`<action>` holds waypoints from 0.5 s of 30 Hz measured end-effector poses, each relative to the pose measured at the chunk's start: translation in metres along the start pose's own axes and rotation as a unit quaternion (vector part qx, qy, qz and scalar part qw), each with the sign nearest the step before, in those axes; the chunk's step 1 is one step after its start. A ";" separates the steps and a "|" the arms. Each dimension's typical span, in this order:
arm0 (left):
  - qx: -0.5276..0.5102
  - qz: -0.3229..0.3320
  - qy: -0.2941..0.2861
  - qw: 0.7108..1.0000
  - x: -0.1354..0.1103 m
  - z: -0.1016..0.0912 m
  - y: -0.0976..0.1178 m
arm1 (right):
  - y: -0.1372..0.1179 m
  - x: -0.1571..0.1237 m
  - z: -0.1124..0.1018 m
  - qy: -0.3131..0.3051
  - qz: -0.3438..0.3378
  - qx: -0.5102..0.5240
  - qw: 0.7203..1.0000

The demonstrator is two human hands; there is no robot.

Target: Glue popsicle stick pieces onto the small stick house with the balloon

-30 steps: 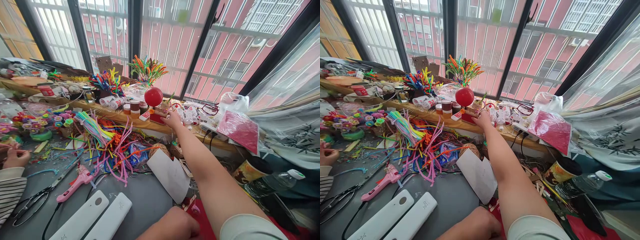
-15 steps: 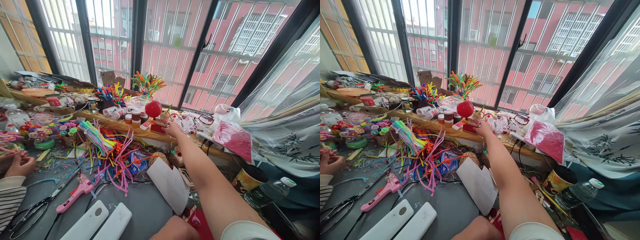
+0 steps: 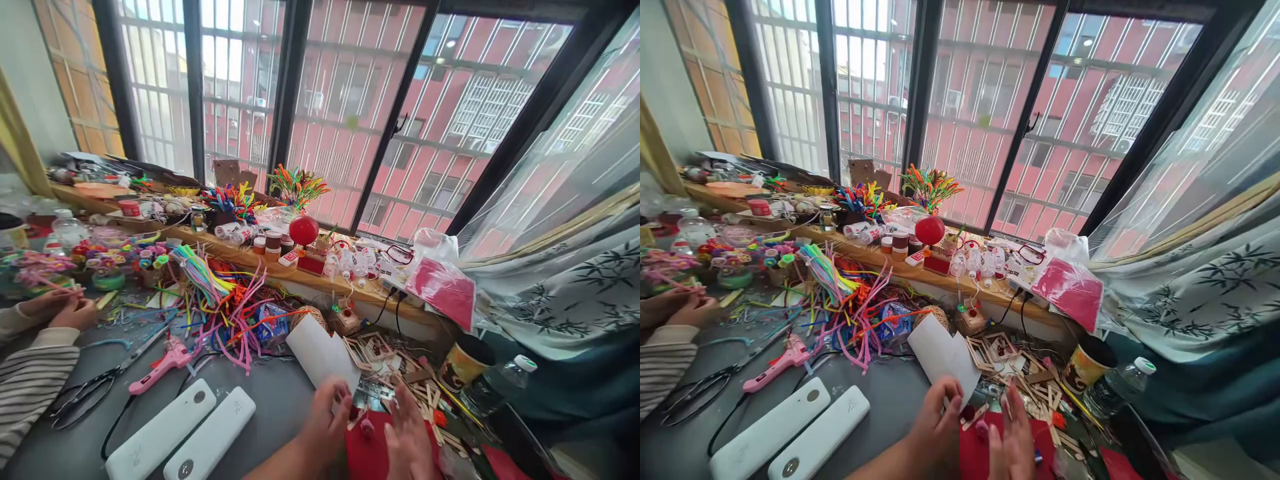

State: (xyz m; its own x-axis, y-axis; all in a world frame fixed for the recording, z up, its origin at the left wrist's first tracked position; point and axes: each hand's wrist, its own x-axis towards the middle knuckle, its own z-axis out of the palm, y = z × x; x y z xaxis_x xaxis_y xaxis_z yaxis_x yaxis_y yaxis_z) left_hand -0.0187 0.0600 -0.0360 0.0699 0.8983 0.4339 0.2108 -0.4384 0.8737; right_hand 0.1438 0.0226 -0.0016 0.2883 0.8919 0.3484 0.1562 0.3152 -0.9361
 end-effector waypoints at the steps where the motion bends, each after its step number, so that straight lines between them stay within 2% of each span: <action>1: -0.007 0.011 0.034 0.999 -0.003 0.000 0.014 | 0.005 -0.013 -0.013 -0.015 0.032 -0.003 0.999; 3: -0.042 0.049 0.120 0.991 -0.013 0.007 0.045 | 0.004 -0.026 -0.030 -0.070 0.064 -0.010 0.995; 4: -0.048 0.064 0.128 0.988 -0.019 0.013 0.061 | -0.002 -0.029 -0.036 -0.093 0.064 -0.012 0.993; 5: -0.037 0.128 0.059 0.989 -0.025 0.021 0.076 | -0.010 -0.031 -0.042 -0.106 0.057 -0.013 0.993; 6: -0.013 0.200 -0.062 0.978 -0.030 0.029 0.089 | -0.019 -0.033 -0.048 -0.110 0.045 -0.013 0.993; 7: 0.020 0.245 -0.163 0.956 -0.034 0.036 0.101 | -0.030 -0.036 -0.056 -0.106 0.033 -0.010 0.994; 8: 0.054 0.249 -0.214 0.943 -0.037 0.043 0.110 | -0.040 -0.039 -0.064 -0.101 0.021 -0.005 0.995; 10: 0.101 0.188 -0.175 0.961 -0.041 0.051 0.125 | -0.059 -0.044 -0.081 -0.086 -0.012 0.006 0.996; 12: 0.123 0.138 -0.109 0.977 -0.047 0.053 0.137 | -0.074 -0.044 -0.091 -0.080 -0.043 0.014 0.996; 15: 0.129 0.134 -0.071 0.980 -0.058 0.047 0.154 | -0.088 -0.035 -0.091 -0.066 -0.051 0.036 0.996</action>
State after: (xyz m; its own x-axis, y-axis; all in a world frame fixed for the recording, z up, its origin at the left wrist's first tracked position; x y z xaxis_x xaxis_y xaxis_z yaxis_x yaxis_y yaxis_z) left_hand 0.0559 -0.0583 0.0632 0.2882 0.7555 0.5884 0.4044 -0.6530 0.6404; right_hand 0.2058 -0.0656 0.0726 0.1464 0.8877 0.4365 0.1083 0.4242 -0.8991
